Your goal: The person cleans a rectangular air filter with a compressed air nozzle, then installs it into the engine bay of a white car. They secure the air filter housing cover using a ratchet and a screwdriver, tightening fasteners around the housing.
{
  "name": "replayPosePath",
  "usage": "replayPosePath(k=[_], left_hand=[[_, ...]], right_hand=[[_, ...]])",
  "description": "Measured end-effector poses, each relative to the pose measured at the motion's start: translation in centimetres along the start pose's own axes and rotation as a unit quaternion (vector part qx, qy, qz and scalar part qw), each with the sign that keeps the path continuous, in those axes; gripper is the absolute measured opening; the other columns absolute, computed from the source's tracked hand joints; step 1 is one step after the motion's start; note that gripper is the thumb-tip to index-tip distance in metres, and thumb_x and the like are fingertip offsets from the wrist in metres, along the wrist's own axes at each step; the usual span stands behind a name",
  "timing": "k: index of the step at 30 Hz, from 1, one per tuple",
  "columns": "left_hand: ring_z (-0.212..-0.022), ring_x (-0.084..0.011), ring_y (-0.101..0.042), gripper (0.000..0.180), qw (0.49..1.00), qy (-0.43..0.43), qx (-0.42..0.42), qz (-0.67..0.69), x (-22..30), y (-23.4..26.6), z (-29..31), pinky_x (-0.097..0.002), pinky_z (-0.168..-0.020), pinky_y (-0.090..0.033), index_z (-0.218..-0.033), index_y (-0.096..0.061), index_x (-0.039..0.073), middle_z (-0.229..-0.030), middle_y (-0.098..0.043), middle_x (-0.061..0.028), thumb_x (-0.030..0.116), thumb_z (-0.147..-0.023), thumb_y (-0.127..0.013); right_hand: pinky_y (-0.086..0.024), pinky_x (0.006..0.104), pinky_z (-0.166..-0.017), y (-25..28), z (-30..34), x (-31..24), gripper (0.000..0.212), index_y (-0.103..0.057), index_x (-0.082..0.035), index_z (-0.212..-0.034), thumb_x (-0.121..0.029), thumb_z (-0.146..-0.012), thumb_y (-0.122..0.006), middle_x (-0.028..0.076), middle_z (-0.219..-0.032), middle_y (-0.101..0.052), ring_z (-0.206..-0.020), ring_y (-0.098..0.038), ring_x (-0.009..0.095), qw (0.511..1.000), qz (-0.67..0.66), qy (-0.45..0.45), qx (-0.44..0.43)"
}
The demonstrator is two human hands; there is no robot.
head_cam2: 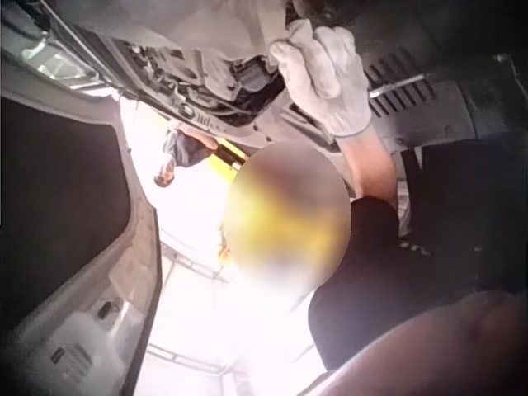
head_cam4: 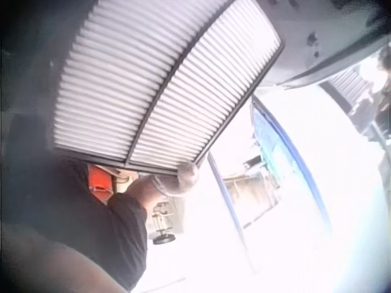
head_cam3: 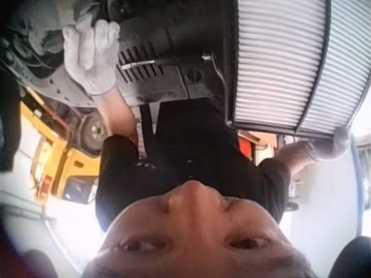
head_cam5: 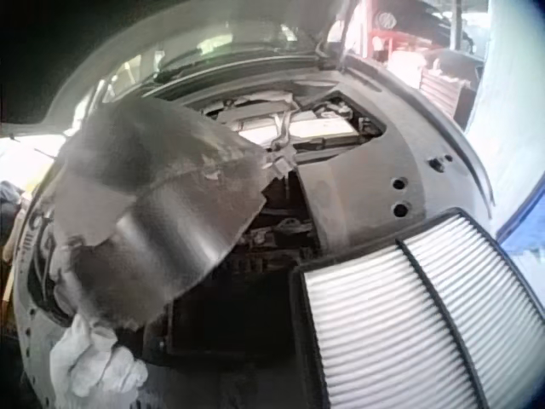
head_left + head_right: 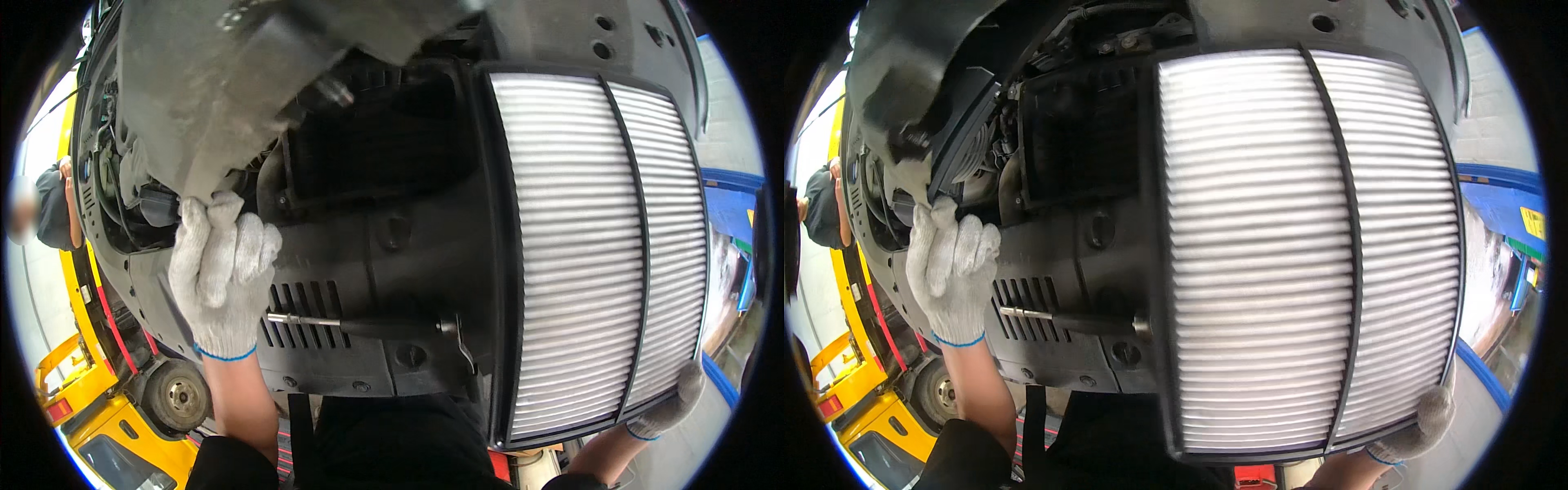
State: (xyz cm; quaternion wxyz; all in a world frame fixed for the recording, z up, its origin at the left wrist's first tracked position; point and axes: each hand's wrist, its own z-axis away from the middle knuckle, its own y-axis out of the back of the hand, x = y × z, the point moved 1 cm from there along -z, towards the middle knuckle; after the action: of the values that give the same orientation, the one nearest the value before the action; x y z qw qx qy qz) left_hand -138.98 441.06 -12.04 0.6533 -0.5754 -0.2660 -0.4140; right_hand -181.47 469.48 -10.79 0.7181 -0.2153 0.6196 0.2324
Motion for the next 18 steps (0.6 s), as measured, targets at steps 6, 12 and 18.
replayPosePath(k=[6, 12, 18], left_hand=[[-0.059, -0.0103, -0.035, 0.028, 0.998, 0.044, -0.006, 0.054, 0.6, -0.5, 0.4, -0.0289, -0.065, -0.035, -0.096, -0.065, 0.013, -0.058, -0.040, 0.0075, 0.029, -0.113, -0.049], [-0.090, -0.0209, -0.062, 0.033, 0.990, 0.096, 0.012, 0.106, 0.6, -1.5, 1.0, -0.0320, -0.074, -0.049, -0.119, -0.067, 0.008, -0.102, -0.071, -0.0048, 0.038, -0.105, -0.065], [-0.094, -0.0239, -0.069, 0.068, 0.931, 0.151, -0.052, 0.328, 2.6, -2.7, 0.3, -0.0296, -0.074, -0.057, -0.154, -0.033, -0.013, -0.127, -0.063, -0.0250, 0.026, -0.107, -0.062]], right_hand=[[-0.053, 0.0385, -0.099, -7.4, 1.9, -1.3, 0.061, -0.058, 0.013, -0.138, -0.032, -0.097, -0.063, 0.022, -0.129, -0.069, -0.114, -0.068, 0.030, 0.998, -0.003, -0.030, -0.051], [-0.059, 0.0321, -0.096, -17.0, 4.5, -4.0, 0.068, -0.040, 0.007, -0.156, -0.002, -0.092, -0.063, 0.019, -0.132, -0.063, -0.113, -0.069, 0.025, 0.972, -0.100, -0.156, -0.147], [-0.064, 0.0326, -0.064, -20.5, 7.0, -5.1, 0.081, -0.027, -0.006, -0.164, -0.023, -0.097, -0.069, 0.019, -0.125, -0.064, -0.094, -0.072, 0.023, 0.954, -0.054, -0.151, -0.255]])
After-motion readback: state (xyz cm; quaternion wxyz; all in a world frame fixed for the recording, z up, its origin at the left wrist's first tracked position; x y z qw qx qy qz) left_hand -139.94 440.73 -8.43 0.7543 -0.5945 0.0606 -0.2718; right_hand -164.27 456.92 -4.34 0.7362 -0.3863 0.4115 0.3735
